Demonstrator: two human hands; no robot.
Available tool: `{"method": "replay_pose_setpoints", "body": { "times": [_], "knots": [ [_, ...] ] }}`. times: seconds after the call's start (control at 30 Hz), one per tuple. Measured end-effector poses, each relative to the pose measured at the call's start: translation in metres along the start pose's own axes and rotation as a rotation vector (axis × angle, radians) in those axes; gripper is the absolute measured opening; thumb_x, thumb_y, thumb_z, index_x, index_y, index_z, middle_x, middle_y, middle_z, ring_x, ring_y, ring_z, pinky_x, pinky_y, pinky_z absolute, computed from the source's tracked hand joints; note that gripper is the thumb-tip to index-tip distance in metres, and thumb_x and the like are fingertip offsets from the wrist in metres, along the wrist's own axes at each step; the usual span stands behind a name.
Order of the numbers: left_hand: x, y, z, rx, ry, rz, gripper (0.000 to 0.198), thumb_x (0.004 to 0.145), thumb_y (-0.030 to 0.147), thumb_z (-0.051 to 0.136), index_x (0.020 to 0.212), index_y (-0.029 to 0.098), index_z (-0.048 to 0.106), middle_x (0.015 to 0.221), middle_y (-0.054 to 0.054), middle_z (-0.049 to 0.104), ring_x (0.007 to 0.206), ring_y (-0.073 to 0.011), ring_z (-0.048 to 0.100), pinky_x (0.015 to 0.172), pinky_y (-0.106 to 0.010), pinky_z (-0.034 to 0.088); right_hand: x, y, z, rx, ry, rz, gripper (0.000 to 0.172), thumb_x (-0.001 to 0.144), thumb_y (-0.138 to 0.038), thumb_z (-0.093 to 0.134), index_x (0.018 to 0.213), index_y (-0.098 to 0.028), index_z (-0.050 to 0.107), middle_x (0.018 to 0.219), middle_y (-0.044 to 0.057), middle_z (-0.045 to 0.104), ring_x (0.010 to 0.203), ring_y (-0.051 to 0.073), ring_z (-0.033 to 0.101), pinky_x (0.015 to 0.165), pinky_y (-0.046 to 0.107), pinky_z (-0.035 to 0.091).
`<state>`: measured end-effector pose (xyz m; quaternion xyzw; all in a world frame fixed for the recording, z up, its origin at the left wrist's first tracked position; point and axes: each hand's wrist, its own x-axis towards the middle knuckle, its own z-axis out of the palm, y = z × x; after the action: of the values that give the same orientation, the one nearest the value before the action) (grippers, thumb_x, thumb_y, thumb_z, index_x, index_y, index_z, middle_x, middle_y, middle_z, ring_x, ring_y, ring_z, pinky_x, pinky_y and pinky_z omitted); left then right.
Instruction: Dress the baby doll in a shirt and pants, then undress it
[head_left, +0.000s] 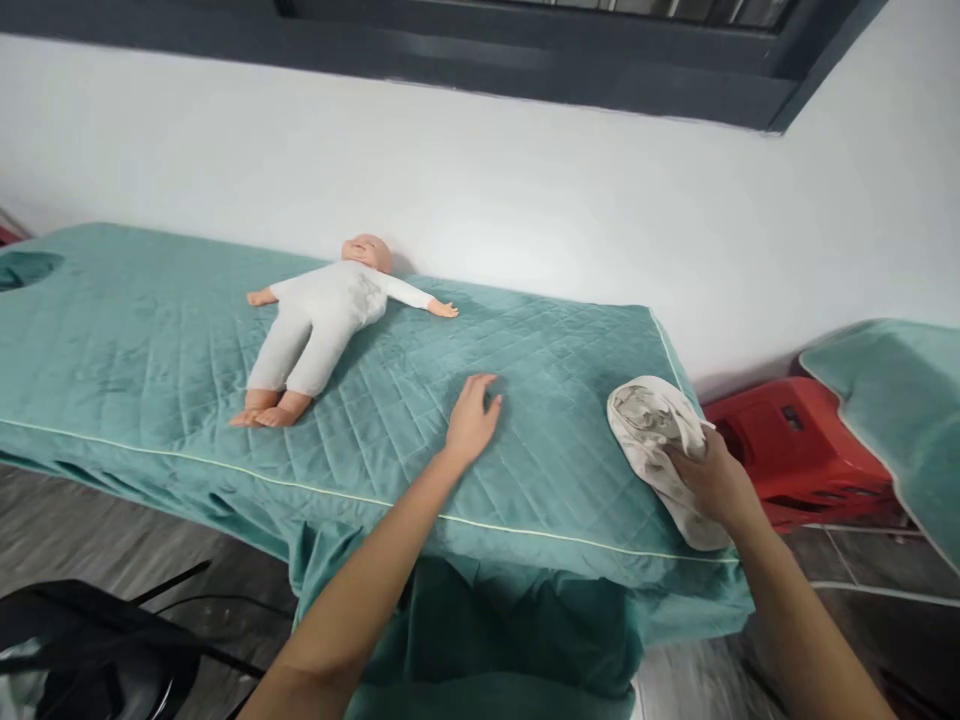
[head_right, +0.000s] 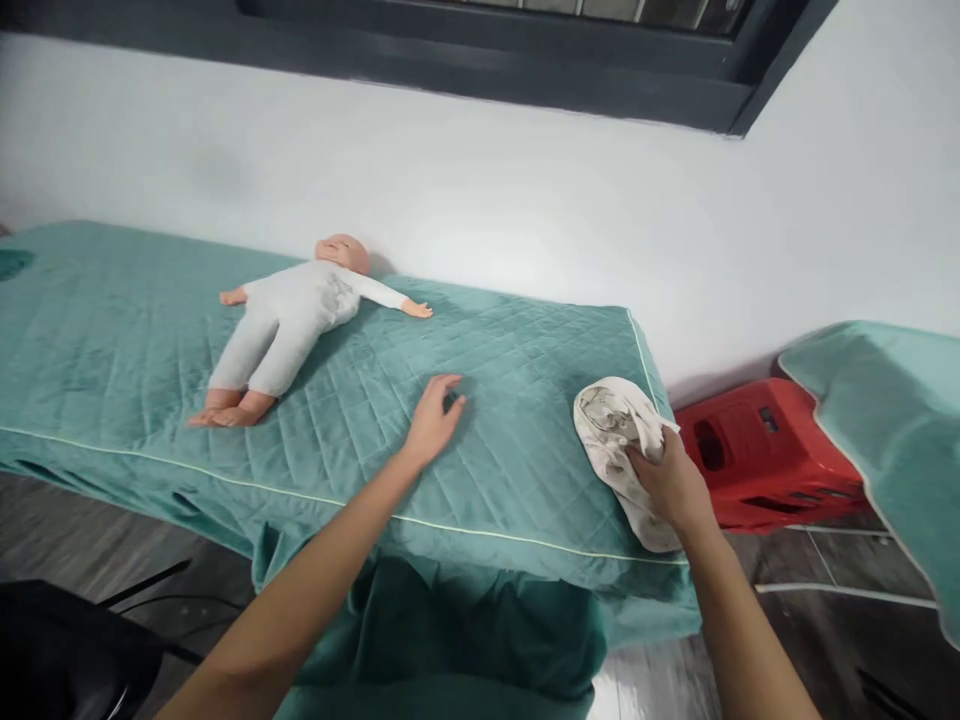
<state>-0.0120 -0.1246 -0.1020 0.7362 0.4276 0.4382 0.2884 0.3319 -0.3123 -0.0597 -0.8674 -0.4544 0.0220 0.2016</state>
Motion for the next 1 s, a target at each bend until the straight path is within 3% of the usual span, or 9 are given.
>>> {"method": "replay_pose_setpoints", "body": {
  "times": [0.1, 0.2, 0.27, 0.4, 0.57, 0.73, 0.83, 0.93, 1.0],
  "knots": [
    [0.0, 0.009, 0.016, 0.078, -0.187, 0.005, 0.029, 0.093, 0.032, 0.057, 0.119, 0.023, 0.064, 0.12, -0.009, 0.069, 0.113, -0.0262, 0.064, 0.105, -0.048, 0.046, 0.002, -0.016, 0.006, 0.17, 0.005, 0.052, 0.063, 0.081, -0.049, 0.062, 0.134, -0.016, 0.055, 0.109, 0.016, 0.07, 0.097, 0.034, 0.067, 0.083, 0.046, 0.053],
    [0.0, 0.016, 0.014, -0.038, -0.269, 0.009, 0.037, 0.09, 0.045, 0.062, 0.121, 0.025, 0.066, 0.12, -0.009, 0.071, 0.114, -0.0276, 0.064, 0.108, -0.048, 0.043, -0.001, -0.068, 0.009, 0.479, 0.031, 0.005, 0.057, 0.076, -0.042, 0.067, 0.125, -0.014, 0.06, 0.108, 0.013, 0.07, 0.094, 0.028, 0.066, 0.082, 0.04, 0.053],
    [-0.002, 0.016, 0.009, -0.268, -0.266, -0.05, 0.045, 0.088, 0.048, 0.065, 0.126, 0.025, 0.064, 0.126, -0.009, 0.069, 0.116, -0.0262, 0.064, 0.108, -0.045, 0.044, -0.006, -0.111, 0.011, 0.721, -0.106, -0.024, 0.053, 0.077, -0.043, 0.069, 0.122, -0.017, 0.061, 0.108, 0.009, 0.07, 0.088, 0.023, 0.066, 0.075, 0.034, 0.053],
    [-0.007, 0.009, -0.001, -0.843, -0.037, -0.278, 0.056, 0.083, 0.055, 0.07, 0.128, 0.022, 0.064, 0.136, -0.01, 0.065, 0.128, -0.0271, 0.059, 0.113, -0.043, 0.043, -0.009, -0.186, 0.028, 1.038, -0.344, -0.191, 0.048, 0.079, -0.046, 0.071, 0.12, -0.023, 0.061, 0.114, 0.004, 0.069, 0.093, 0.022, 0.065, 0.08, 0.032, 0.054],
    [-0.013, 0.008, -0.012, -1.238, 0.243, -0.414, 0.063, 0.077, 0.05, 0.078, 0.13, 0.021, 0.062, 0.134, -0.012, 0.067, 0.125, -0.0296, 0.063, 0.11, -0.045, 0.046, 0.004, -0.23, 0.068, 0.957, -0.395, -0.464, 0.04, 0.088, -0.045, 0.067, 0.122, -0.026, 0.06, 0.119, 0.003, 0.068, 0.11, 0.023, 0.063, 0.097, 0.036, 0.051],
    [-0.01, 0.005, -0.011, -1.211, 0.387, -0.478, 0.057, 0.075, 0.038, 0.082, 0.126, 0.021, 0.064, 0.129, -0.009, 0.07, 0.121, -0.0271, 0.065, 0.109, -0.043, 0.047, 0.027, -0.237, 0.079, 0.698, -0.251, -0.538, 0.024, 0.09, -0.043, 0.06, 0.103, -0.025, 0.069, 0.104, 0.002, 0.072, 0.096, 0.024, 0.065, 0.09, 0.04, 0.052],
    [-0.011, 0.002, -0.008, -1.094, 0.391, -0.441, 0.046, 0.079, 0.04, 0.079, 0.119, 0.022, 0.068, 0.128, -0.007, 0.07, 0.125, -0.0253, 0.061, 0.114, -0.039, 0.042, 0.048, -0.239, 0.066, 0.581, -0.014, -0.48, 0.023, 0.088, -0.041, 0.06, 0.091, -0.02, 0.07, 0.094, 0.007, 0.068, 0.093, 0.026, 0.061, 0.092, 0.044, 0.048],
    [-0.012, 0.003, -0.009, -0.952, 0.383, -0.392, 0.044, 0.082, 0.041, 0.075, 0.121, 0.023, 0.066, 0.131, -0.007, 0.067, 0.127, -0.0237, 0.059, 0.115, -0.036, 0.04, 0.053, -0.25, 0.051, 0.439, 0.296, -0.397, 0.024, 0.088, -0.037, 0.057, 0.095, -0.018, 0.07, 0.088, 0.007, 0.063, 0.082, 0.022, 0.058, 0.086, 0.041, 0.048],
    [-0.012, 0.005, -0.012, -0.87, 0.412, -0.397, 0.045, 0.083, 0.039, 0.075, 0.124, 0.024, 0.064, 0.135, -0.007, 0.064, 0.128, -0.0234, 0.057, 0.115, -0.036, 0.039, 0.042, -0.26, 0.049, 0.445, 0.293, -0.443, 0.024, 0.092, -0.038, 0.054, 0.097, -0.019, 0.068, 0.086, 0.005, 0.063, 0.077, 0.02, 0.058, 0.081, 0.037, 0.05]
  ]
}}
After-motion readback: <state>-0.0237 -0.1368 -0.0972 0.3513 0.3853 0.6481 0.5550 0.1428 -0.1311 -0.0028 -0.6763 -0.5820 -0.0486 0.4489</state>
